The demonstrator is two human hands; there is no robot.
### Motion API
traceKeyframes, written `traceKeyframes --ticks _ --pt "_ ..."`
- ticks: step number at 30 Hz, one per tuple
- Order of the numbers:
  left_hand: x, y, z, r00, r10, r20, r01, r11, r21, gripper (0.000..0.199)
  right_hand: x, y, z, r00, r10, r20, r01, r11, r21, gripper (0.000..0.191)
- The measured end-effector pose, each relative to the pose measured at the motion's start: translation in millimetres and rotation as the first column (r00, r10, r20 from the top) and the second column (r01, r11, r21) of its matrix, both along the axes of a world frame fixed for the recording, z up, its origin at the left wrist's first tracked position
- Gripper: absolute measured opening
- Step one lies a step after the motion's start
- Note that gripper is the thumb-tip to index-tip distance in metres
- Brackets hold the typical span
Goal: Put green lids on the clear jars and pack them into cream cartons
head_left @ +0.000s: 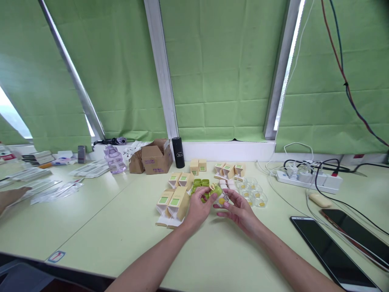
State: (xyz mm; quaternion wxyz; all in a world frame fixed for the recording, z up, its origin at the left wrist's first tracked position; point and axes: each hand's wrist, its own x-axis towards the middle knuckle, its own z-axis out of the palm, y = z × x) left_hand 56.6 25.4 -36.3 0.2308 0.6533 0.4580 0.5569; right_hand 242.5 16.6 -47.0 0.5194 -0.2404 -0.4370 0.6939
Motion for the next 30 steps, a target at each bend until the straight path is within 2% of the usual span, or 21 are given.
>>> traceKeyframes --ticks 4,13,17,30 --pt "0.2 -0.5 1.6 1.000 -0.007 -0.004 0.007 1.000 0.008 0.046 0.4 1.8 -4.6 0.998 -0.037 0.060 0.035 0.999 0.026 0.058" --pt "-0.1 -3.5 5.6 0.998 -0.054 -0.036 0.054 0.999 0.006 0.041 -1.7 9.8 -12.0 0.987 -0.124 0.102 0.104 0.979 0.178 0.052" --pt "-0.9 -2.8 4.6 0.997 -0.061 -0.041 0.062 0.997 0.036 0.042 -1.7 13.1 -16.4 0.971 -0.184 0.152 0.150 0.965 0.213 0.057" --pt "-3.2 -0.9 0.9 0.995 -0.098 -0.027 0.098 0.995 0.019 0.047 -3.7 8.2 -15.0 0.959 -0.203 0.198 0.146 0.951 0.272 0.054"
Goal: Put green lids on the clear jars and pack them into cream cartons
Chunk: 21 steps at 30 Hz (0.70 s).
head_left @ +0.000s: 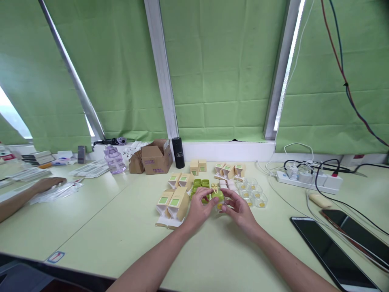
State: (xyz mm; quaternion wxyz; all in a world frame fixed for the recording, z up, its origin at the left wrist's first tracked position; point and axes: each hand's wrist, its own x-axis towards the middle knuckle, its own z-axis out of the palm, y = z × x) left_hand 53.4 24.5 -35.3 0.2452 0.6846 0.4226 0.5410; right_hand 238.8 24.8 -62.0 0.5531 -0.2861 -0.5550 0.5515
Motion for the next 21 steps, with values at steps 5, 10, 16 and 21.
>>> traceKeyframes --ticks 5,10,16,21 --pt "0.3 0.0 0.7 1.000 -0.006 0.003 0.006 1.000 0.011 0.047 0.6 -1.4 0.9 1.000 0.008 0.023 -0.009 1.000 0.027 0.052" --pt "-0.1 0.6 0.1 1.000 -0.002 -0.005 0.003 1.000 0.017 0.049 0.6 -0.9 -0.5 0.999 0.030 0.037 -0.031 0.999 0.031 0.052" --pt "-0.2 1.1 -1.7 1.000 -0.003 -0.006 0.003 1.000 0.011 0.048 0.0 -0.9 -0.8 0.999 0.019 0.047 -0.021 0.999 0.030 0.055" --pt "-0.3 2.2 -2.4 1.000 -0.009 -0.008 0.009 1.000 0.006 0.049 -0.9 -1.7 -0.5 0.999 0.015 0.031 -0.016 1.000 0.026 0.055"
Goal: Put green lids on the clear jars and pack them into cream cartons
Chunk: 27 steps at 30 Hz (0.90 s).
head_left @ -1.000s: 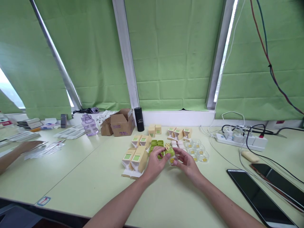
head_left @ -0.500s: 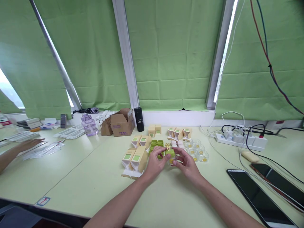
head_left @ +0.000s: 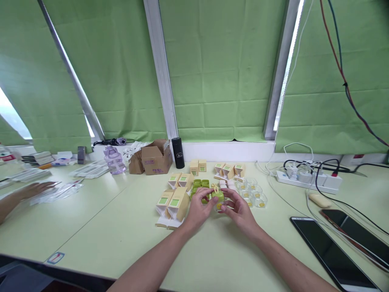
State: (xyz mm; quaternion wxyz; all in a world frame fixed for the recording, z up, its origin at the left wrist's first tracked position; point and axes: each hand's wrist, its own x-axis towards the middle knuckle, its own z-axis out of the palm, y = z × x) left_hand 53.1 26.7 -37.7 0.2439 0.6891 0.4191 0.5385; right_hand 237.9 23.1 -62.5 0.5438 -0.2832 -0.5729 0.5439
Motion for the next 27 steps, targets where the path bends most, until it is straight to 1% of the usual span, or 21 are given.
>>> traceKeyframes --ticks 5,8,12,16,21,24,27 --pt "0.1 -0.2 -0.1 1.000 -0.011 0.002 0.011 1.000 -0.023 0.050 -0.9 -0.5 1.6 1.000 -0.010 -0.023 0.010 1.000 -0.002 0.057" --pt "0.4 -1.4 -0.7 0.999 -0.027 0.033 0.028 0.999 -0.046 0.051 -1.0 -1.0 4.1 0.999 0.006 -0.044 -0.006 1.000 -0.004 0.056" --pt "-0.1 -4.4 -0.8 0.995 -0.058 0.076 0.063 0.996 -0.062 0.047 -0.5 -1.2 7.0 0.996 0.022 -0.086 -0.023 1.000 -0.011 0.056" --pt "-1.3 -7.7 0.4 0.995 -0.095 0.045 0.097 0.994 -0.046 0.045 0.4 -1.5 8.5 0.992 0.029 -0.126 -0.031 0.999 -0.018 0.055" --pt "-1.4 -10.9 1.6 0.991 -0.133 0.010 0.133 0.991 -0.026 0.049 2.1 -3.1 11.3 0.987 0.031 -0.158 -0.039 0.998 -0.046 0.054" --pt "-0.4 -12.5 2.4 0.991 -0.129 -0.015 0.129 0.991 -0.024 0.050 2.9 -4.0 12.8 0.981 0.043 -0.188 -0.058 0.996 -0.072 0.054" --pt "1.1 -13.1 2.9 0.994 -0.104 -0.031 0.104 0.994 -0.022 0.051 2.9 -4.6 14.3 0.966 0.076 -0.245 -0.102 0.990 -0.096 0.054"
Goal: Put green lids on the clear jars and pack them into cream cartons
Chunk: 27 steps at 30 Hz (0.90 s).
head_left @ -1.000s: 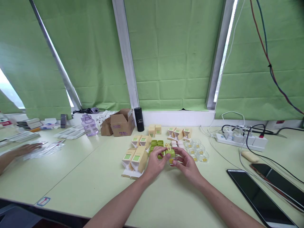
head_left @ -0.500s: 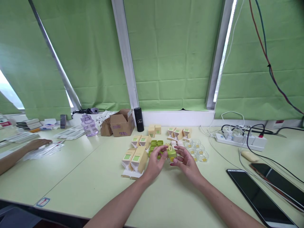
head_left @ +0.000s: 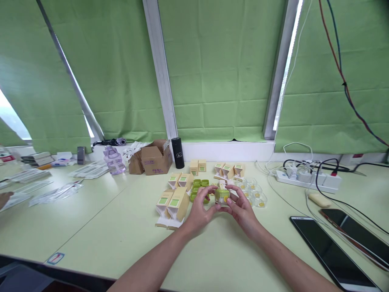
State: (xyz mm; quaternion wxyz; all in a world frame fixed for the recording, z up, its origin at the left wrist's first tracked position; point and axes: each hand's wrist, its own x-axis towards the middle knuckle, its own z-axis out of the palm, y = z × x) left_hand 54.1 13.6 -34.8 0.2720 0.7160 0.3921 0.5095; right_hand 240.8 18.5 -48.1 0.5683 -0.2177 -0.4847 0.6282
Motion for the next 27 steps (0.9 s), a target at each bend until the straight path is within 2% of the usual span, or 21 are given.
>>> traceKeyframes --ticks 5,11,18,24,27 --pt "2.5 -0.4 1.1 0.998 0.053 -0.025 -0.053 0.998 0.026 0.048 -0.7 -1.1 3.5 0.992 0.099 -0.081 -0.104 0.993 -0.054 0.054" --pt "4.1 -1.5 2.6 0.997 0.075 -0.012 -0.074 0.997 0.028 0.044 0.2 -2.7 8.1 0.986 0.128 -0.106 -0.140 0.983 -0.116 0.054" --pt "3.3 -0.6 6.1 0.996 0.084 -0.024 -0.083 0.995 0.049 0.042 3.2 -1.4 10.0 0.996 0.088 0.002 -0.087 0.989 -0.122 0.058" --pt "3.9 -3.5 6.0 0.997 0.078 -0.015 -0.077 0.996 0.044 0.043 2.5 -3.9 11.4 0.996 0.091 -0.024 -0.093 0.989 -0.112 0.056" --pt "2.4 -3.8 3.9 0.997 0.062 -0.035 -0.061 0.998 0.035 0.045 2.8 -4.3 9.9 0.999 0.047 0.001 -0.047 0.997 -0.065 0.057"
